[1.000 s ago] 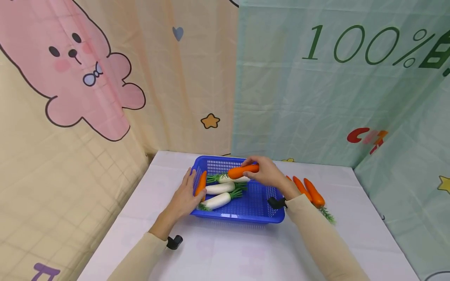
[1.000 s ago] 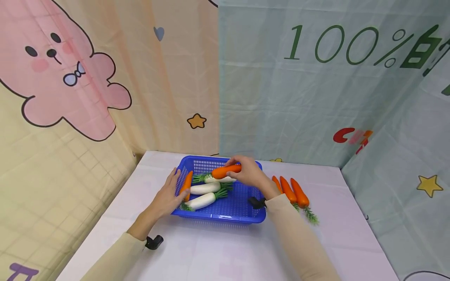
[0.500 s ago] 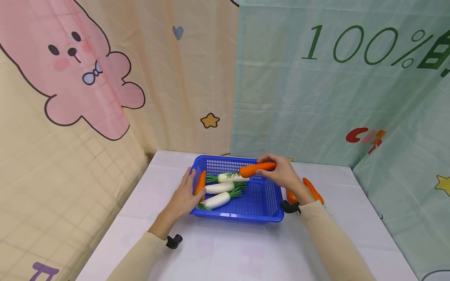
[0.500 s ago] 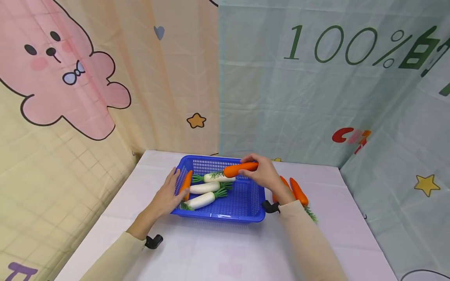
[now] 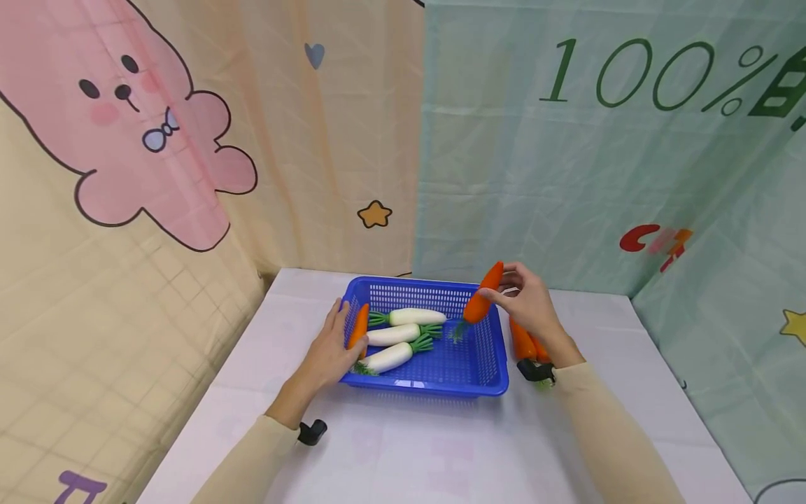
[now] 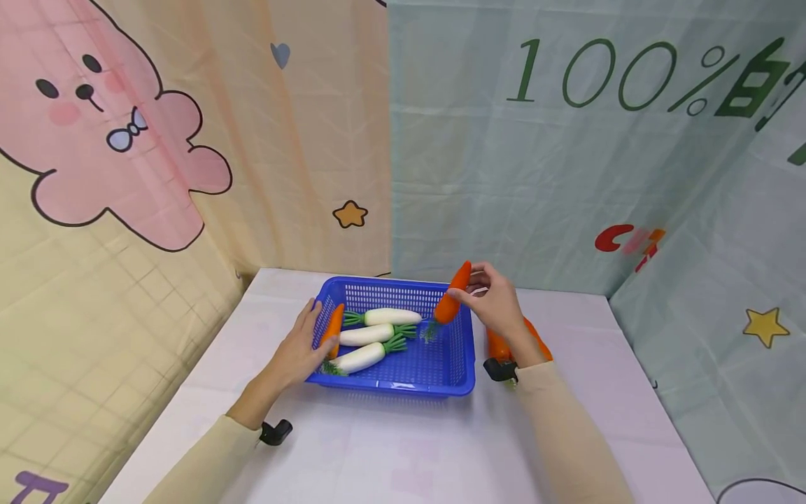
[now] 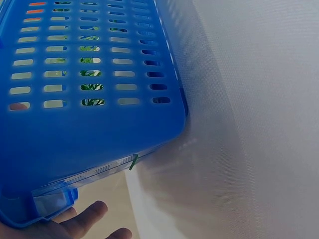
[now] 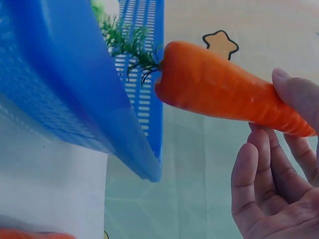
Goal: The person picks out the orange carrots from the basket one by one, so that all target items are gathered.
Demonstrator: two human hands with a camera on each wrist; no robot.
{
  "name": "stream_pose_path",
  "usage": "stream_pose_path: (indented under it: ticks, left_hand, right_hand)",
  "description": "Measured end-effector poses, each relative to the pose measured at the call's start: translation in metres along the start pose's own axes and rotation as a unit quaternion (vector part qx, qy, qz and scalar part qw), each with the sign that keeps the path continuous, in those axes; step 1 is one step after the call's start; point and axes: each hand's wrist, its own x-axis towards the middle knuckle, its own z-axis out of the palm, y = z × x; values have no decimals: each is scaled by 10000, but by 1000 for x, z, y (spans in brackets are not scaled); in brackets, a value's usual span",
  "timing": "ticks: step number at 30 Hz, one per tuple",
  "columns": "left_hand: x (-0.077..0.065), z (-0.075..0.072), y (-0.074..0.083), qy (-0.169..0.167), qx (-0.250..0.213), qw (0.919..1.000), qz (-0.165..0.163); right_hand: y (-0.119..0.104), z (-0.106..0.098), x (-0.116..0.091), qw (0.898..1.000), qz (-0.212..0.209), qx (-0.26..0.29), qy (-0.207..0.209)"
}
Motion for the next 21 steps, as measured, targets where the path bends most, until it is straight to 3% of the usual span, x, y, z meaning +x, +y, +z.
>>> stream_pose_path:
  ticks: [13, 21]
  left_hand:
    - [0, -1, -1, -23, -86, 10000, 19]
    - [1, 0, -1, -35, -30, 10000, 8]
  right_hand:
    - [14, -35, -2, 9964, 385, 718, 212]
    - [27, -62, -5, 9951, 798, 489, 330]
